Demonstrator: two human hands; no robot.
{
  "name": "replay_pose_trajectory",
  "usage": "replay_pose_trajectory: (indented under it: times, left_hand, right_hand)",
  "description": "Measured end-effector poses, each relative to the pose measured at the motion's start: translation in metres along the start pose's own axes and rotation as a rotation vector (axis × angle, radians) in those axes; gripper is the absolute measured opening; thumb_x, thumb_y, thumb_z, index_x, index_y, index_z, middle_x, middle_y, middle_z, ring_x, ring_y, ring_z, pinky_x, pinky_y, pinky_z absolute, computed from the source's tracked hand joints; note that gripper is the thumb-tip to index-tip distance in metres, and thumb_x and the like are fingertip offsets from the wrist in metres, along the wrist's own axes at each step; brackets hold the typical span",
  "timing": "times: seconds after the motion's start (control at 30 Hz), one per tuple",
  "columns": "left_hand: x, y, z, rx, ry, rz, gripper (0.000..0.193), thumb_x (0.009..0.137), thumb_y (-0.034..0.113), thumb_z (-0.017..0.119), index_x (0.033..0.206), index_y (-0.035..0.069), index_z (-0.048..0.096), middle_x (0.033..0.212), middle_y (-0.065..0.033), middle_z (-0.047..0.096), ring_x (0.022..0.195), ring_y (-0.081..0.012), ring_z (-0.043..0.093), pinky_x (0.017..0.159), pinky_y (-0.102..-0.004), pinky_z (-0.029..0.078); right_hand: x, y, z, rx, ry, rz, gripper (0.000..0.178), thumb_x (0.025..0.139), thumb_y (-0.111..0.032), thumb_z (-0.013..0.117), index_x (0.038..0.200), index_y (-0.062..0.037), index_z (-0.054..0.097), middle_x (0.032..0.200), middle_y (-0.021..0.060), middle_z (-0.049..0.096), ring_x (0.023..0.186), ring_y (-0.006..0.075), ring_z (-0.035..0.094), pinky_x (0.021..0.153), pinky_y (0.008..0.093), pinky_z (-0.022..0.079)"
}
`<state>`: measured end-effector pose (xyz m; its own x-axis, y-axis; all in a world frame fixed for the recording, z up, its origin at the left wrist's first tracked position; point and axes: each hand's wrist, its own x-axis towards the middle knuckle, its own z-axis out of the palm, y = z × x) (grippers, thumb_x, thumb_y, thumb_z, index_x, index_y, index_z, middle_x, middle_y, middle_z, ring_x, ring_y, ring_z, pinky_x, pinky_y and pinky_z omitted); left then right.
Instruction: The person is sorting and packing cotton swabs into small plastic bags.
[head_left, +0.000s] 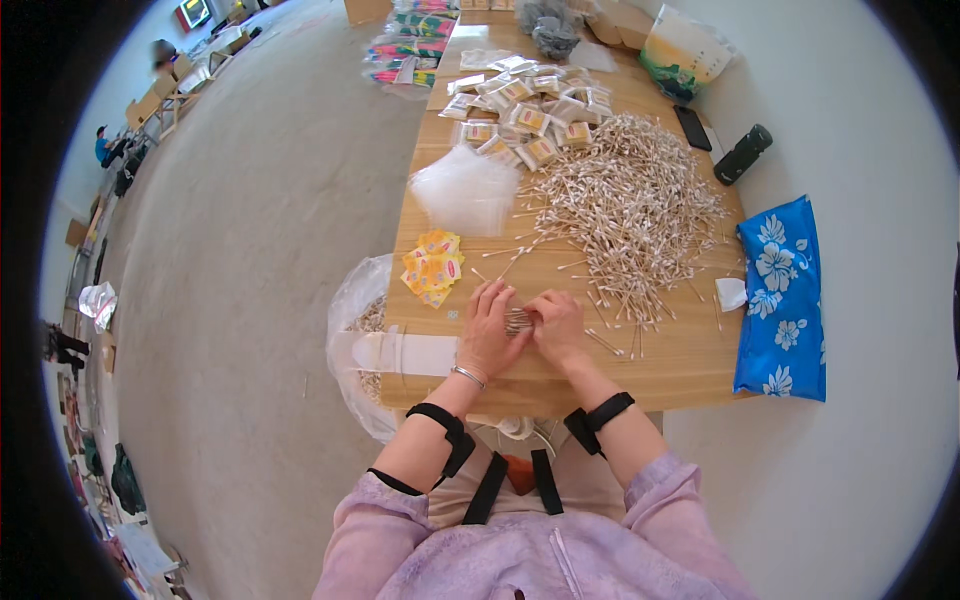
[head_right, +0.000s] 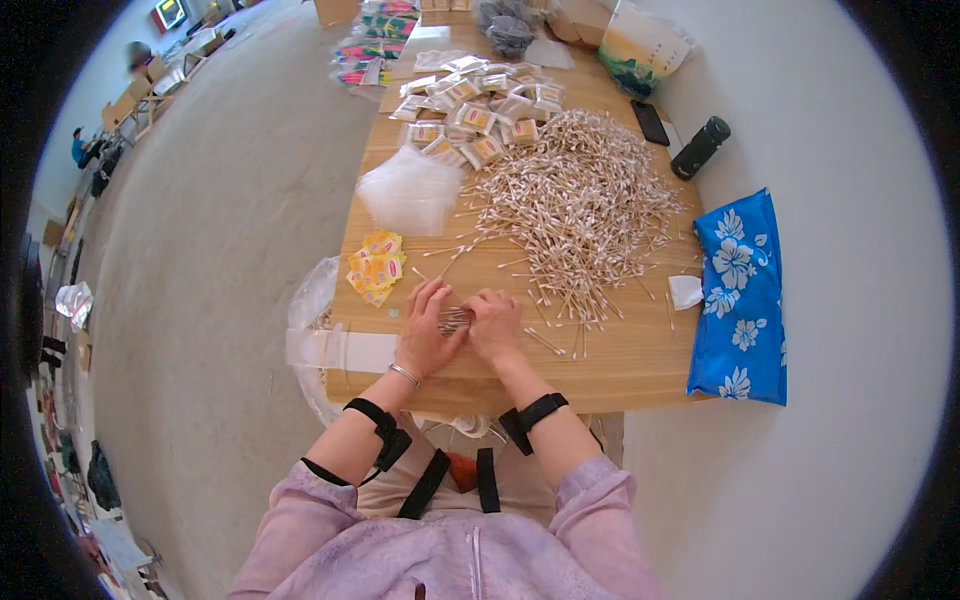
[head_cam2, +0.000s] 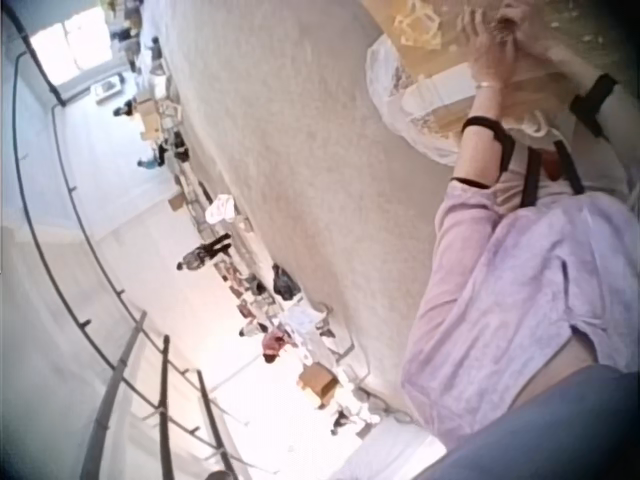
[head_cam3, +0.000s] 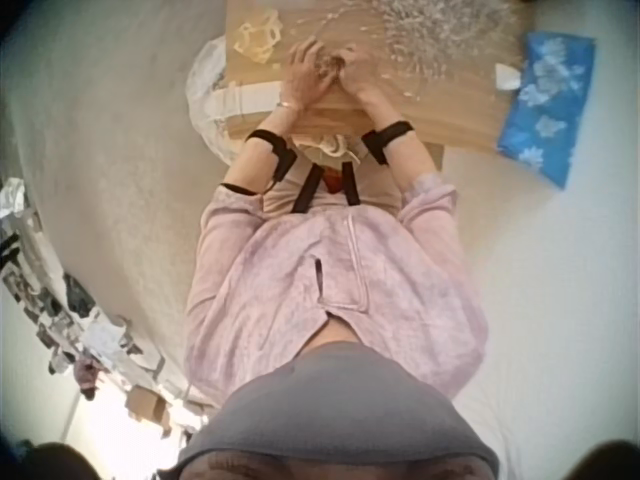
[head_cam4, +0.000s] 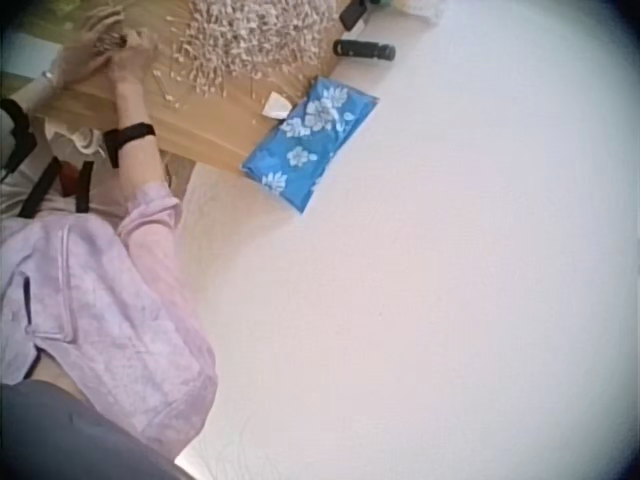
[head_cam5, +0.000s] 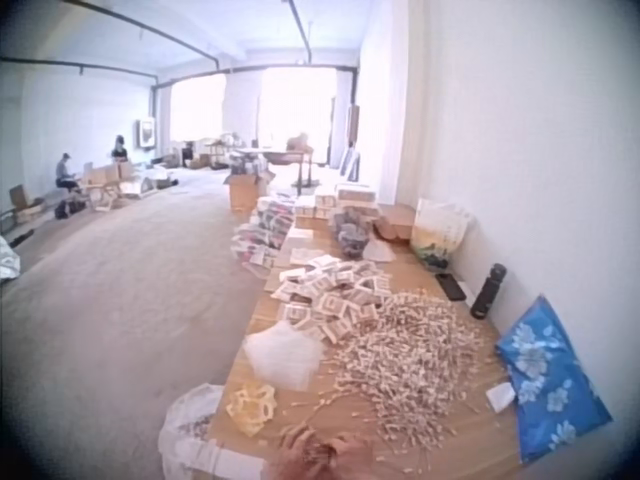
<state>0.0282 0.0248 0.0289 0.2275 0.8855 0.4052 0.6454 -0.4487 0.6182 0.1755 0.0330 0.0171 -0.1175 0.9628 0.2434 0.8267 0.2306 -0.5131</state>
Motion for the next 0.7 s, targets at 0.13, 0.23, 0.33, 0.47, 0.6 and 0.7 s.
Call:
replay_pose_trajectory:
  times: [0.13,0.23,0.33,0.47,0.6,0.7]
  left_hand:
    - [0.002,-0.019,0.008,-0.119,0.1,-0.047,0.047,0.074,0.007,0.066,0.118,0.0,0.05,0.124,-0.0194,0.048,0.12,-0.0363,0.042,0.104,-0.0434,0.034]
    - [0.015,-0.047,0.01,-0.156,0.233,-0.162,0.035,0.078,0.002,0.06,0.113,0.001,0.056,0.117,-0.0175,0.053,0.114,-0.035,0.046,0.1,-0.0424,0.037]
    - [0.03,-0.048,-0.003,0.051,0.01,-0.023,0.023,0.079,-0.001,0.056,0.101,0.002,0.063,0.107,-0.0139,0.058,0.106,-0.032,0.051,0.095,-0.0411,0.04]
    - [0.041,-0.045,-0.007,0.202,-0.065,-0.021,0.01,0.078,0.002,0.06,0.085,0.006,0.064,0.093,-0.0099,0.06,0.097,-0.0305,0.053,0.086,-0.0388,0.044]
    - [0.04,-0.043,-0.004,0.285,-0.124,0.004,0.007,0.077,0.006,0.063,0.084,0.007,0.063,0.089,-0.0092,0.06,0.092,-0.0288,0.055,0.08,-0.039,0.045]
    - [0.042,-0.037,0.007,0.176,-0.005,-0.028,0.011,0.078,0.008,0.064,0.088,0.007,0.063,0.086,-0.0093,0.059,0.09,-0.0289,0.055,0.08,-0.038,0.045]
  right_hand:
    - [0.0,0.014,-0.009,0.176,-0.015,0.142,0.013,0.075,-0.01,0.064,0.086,-0.0152,0.07,0.089,0.0007,0.062,0.094,0.0225,0.054,0.086,0.0395,0.037]
    - [-0.007,0.016,-0.008,0.042,0.065,0.02,0.012,0.076,-0.009,0.065,0.085,-0.0158,0.071,0.087,0.001,0.06,0.092,0.0224,0.054,0.085,0.0393,0.037]
    - [-0.011,0.012,-0.009,0.083,0.088,0.042,0.011,0.077,-0.009,0.064,0.082,-0.0161,0.072,0.086,0.0011,0.059,0.091,0.0223,0.053,0.084,0.0391,0.037]
    - [-0.013,0.017,-0.006,0.111,0.098,0.043,0.013,0.076,-0.008,0.064,0.082,-0.0168,0.072,0.085,0.0016,0.058,0.089,0.0232,0.052,0.084,0.0389,0.037]
    - [-0.018,0.016,-0.003,0.137,0.141,0.006,0.015,0.074,-0.007,0.065,0.082,-0.0179,0.072,0.085,0.0012,0.056,0.09,0.0238,0.051,0.083,0.0389,0.037]
    - [-0.019,0.011,-0.003,0.121,0.154,0.016,0.016,0.073,-0.007,0.065,0.082,-0.0185,0.071,0.087,0.0012,0.056,0.091,0.0235,0.05,0.082,0.0388,0.037]
